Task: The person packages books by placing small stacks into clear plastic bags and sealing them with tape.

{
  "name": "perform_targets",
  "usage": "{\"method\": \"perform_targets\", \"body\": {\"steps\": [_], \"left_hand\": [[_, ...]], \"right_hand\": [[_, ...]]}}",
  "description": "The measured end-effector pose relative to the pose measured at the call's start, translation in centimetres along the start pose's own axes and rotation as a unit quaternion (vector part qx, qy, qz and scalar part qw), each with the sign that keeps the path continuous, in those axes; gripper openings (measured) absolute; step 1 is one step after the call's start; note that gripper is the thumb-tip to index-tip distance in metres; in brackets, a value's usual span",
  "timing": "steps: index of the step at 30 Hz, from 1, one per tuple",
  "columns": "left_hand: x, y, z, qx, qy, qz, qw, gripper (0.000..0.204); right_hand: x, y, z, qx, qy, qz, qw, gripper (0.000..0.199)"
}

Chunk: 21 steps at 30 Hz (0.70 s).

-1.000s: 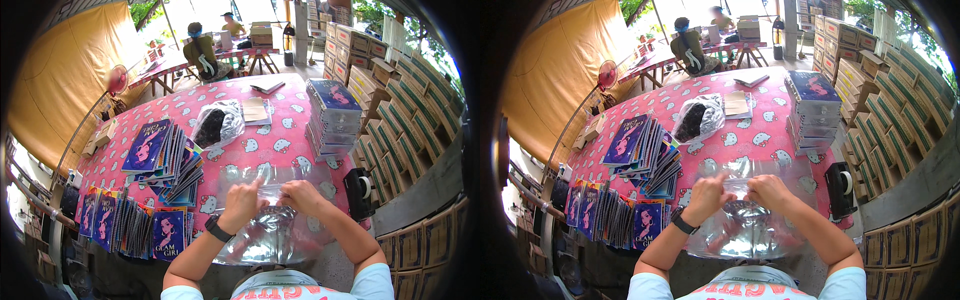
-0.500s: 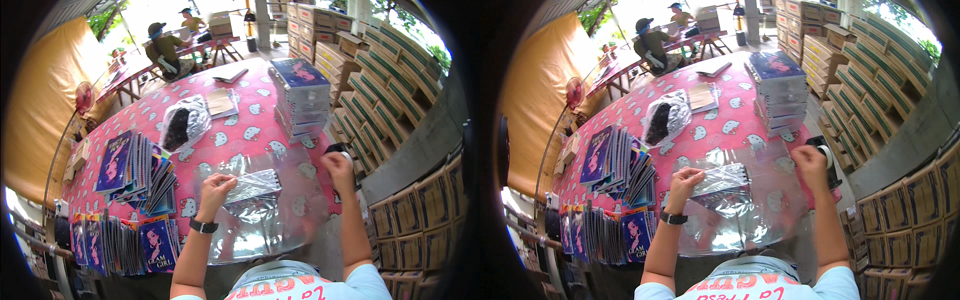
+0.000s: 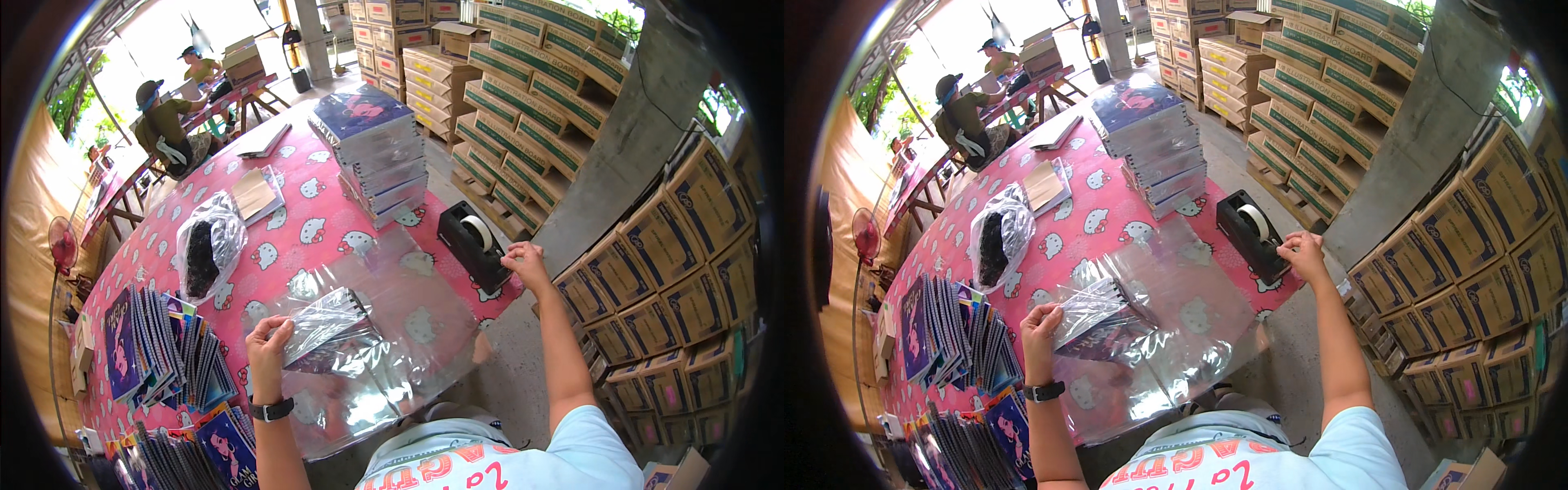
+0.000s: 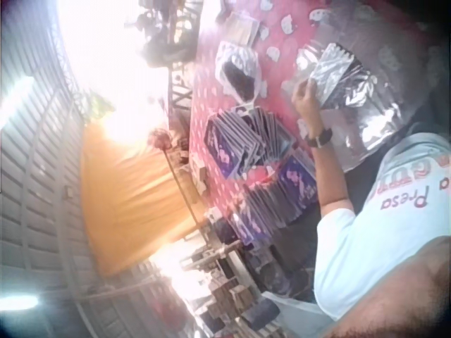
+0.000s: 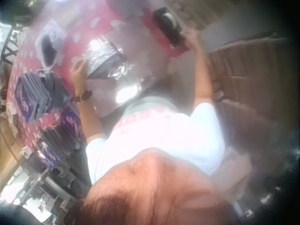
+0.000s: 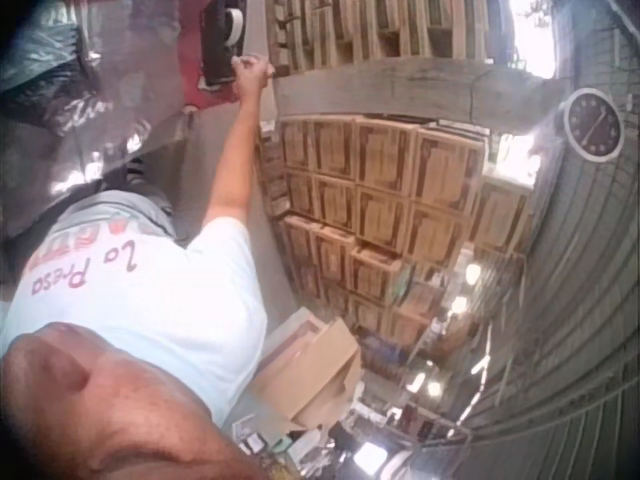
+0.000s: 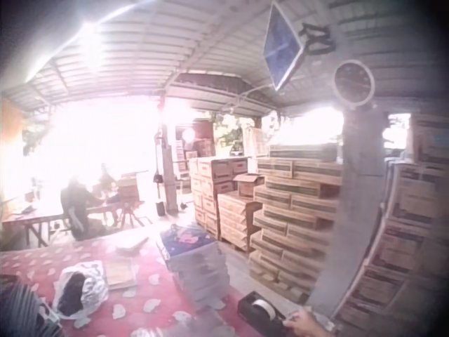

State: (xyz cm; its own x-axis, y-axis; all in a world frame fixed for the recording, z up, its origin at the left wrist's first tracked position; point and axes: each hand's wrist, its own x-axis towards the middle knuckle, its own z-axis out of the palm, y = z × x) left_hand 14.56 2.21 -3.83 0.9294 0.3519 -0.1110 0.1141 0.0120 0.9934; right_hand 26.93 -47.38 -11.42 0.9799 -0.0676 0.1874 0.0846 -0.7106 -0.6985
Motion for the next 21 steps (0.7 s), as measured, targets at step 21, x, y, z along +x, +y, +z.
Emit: {"method": "perform_targets", "body": {"steps": [21], "left_hand": [[0.0,-1.1,0.1,0.031,0.007,0.021,0.999,0.02]], "right_hand": [[5.0,-34.8,14.7,0.039,-0.518,-0.415,0.747,0.039]]}}
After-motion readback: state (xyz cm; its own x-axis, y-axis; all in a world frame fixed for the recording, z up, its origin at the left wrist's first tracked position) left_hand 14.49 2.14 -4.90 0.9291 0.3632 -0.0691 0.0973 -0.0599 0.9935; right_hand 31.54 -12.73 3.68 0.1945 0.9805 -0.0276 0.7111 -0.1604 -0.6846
